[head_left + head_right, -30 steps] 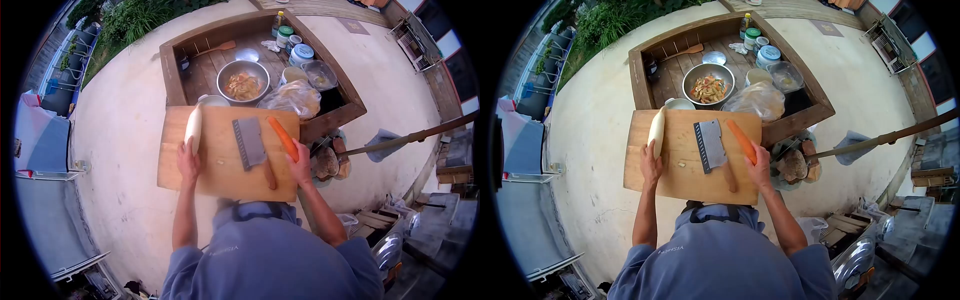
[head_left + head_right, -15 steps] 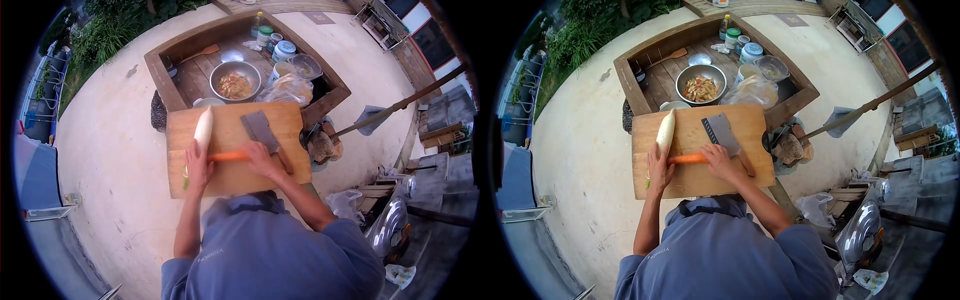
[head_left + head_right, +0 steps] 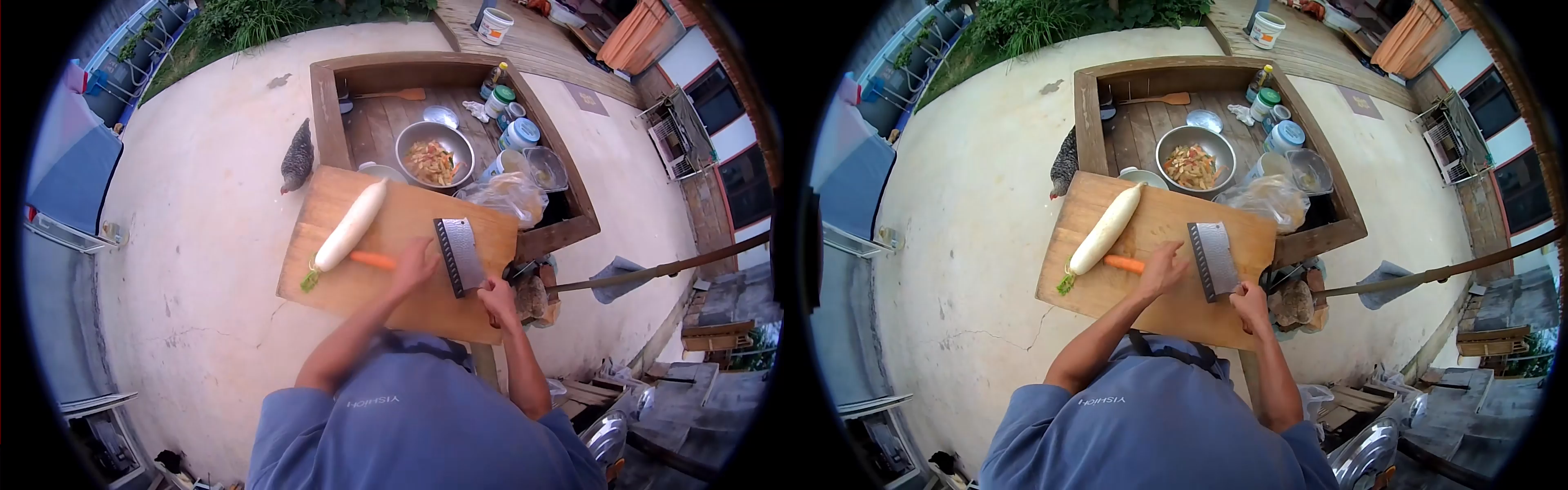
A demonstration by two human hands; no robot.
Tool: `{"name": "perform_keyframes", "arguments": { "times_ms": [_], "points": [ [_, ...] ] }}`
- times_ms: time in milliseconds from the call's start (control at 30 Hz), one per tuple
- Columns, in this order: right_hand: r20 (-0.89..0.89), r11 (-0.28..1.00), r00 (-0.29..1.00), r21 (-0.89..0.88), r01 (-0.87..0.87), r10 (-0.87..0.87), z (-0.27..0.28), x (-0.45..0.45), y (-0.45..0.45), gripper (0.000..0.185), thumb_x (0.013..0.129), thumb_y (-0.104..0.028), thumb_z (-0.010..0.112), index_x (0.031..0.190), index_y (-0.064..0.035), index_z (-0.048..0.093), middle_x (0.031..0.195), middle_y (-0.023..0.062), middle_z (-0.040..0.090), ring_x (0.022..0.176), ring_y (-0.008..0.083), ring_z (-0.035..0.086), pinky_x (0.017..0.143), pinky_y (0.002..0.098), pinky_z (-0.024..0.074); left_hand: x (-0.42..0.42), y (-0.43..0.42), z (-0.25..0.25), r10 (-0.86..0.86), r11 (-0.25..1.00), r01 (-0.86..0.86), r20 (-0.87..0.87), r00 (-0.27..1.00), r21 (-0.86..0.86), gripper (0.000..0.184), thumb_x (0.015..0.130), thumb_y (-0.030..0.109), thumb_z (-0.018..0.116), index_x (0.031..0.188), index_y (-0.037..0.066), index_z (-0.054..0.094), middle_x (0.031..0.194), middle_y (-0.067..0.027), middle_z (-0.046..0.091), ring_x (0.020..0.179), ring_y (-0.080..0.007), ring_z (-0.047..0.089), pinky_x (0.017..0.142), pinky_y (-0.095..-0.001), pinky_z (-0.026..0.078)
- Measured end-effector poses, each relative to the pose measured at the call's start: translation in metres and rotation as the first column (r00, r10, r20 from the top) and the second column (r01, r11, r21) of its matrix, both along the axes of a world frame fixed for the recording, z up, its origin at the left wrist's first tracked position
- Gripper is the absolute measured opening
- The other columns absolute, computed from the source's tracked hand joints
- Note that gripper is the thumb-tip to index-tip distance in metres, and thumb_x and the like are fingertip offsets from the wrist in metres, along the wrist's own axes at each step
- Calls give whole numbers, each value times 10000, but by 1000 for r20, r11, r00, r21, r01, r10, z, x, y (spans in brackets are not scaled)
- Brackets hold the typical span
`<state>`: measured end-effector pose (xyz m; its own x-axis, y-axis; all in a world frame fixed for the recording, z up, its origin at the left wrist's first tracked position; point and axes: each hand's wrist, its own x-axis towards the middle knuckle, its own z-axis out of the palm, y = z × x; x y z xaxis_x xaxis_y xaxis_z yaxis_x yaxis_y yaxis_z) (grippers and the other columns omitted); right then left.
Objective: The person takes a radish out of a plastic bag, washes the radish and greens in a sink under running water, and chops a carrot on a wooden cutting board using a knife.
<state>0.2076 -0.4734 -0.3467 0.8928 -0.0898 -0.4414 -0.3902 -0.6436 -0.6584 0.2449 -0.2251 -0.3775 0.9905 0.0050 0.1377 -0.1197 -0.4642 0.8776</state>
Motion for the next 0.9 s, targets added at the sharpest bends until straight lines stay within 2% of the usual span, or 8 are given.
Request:
{"name": "perform_keyframes", "arguments": {
  "times_ms": [100,300,433,500,600,667,767,900],
  "points": [
    [100,957,992,284,50,-81,-2,-18,-17,121,719,-8,570,778,-31,467,661,-11,433,626,92,439,556,284,414,1,-27,26,-37,977,-15,-240,970,-211,358,908,289,640,1060,-35,638,946,-161,686,788,-232,667,683,-352,532],
    [215,945,975,326,-17,-57,6,-38,-24,130,753,7,578,844,-56,511,700,-51,460,635,45,440,571,231,376,-3,-64,46,-224,819,-26,-361,905,-574,335,990,314,573,927,-11,619,681,-8,598,566,-82,557,494,-256,461],
    [284,948,941,304,96,-186,-5,-56,-32,150,749,-49,605,863,-17,512,673,8,463,632,102,443,600,280,410,4,-78,42,-299,863,41,-444,845,-503,408,970,338,604,905,-64,618,679,-99,634,579,-175,664,492,-319,543],
    [337,944,914,310,117,-224,-12,-67,-39,171,748,-48,608,890,-15,519,674,21,476,635,107,451,600,291,415,4,-89,32,-322,905,116,-480,816,-410,349,1001,306,566,874,-16,611,647,1,582,530,-82,564,445,-266,452],
    [367,920,854,276,279,-369,-21,-84,-53,189,753,-36,613,903,-17,499,663,39,487,630,124,493,598,312,430,3,-102,50,-316,941,216,-450,835,-259,371,984,334,587,858,-15,591,641,-26,585,503,-100,567,443,-267,478],
    [367,847,768,314,429,-525,-38,-99,-83,184,785,-32,602,934,-15,496,666,39,496,608,120,514,556,300,443,5,-100,75,-342,889,120,-465,816,-443,366,984,357,586,832,24,576,619,-29,570,485,-114,572,433,-264,466],
    [189,682,664,337,648,-724,-5,-127,-140,166,800,-34,595,927,-19,489,692,21,508,560,103,494,490,276,440,20,-109,75,-410,888,235,-452,792,-395,366,994,373,563,859,33,571,643,-15,553,520,-105,562,465,-259,465],
    [141,669,669,347,657,-730,2,-174,-177,148,791,-22,588,909,-26,500,708,5,497,514,95,486,441,263,426,58,-169,31,-535,833,379,-411,738,-404,300,988,364,527,937,70,559,697,-3,511,569,-107,515,498,-281,416]
  ]
}}
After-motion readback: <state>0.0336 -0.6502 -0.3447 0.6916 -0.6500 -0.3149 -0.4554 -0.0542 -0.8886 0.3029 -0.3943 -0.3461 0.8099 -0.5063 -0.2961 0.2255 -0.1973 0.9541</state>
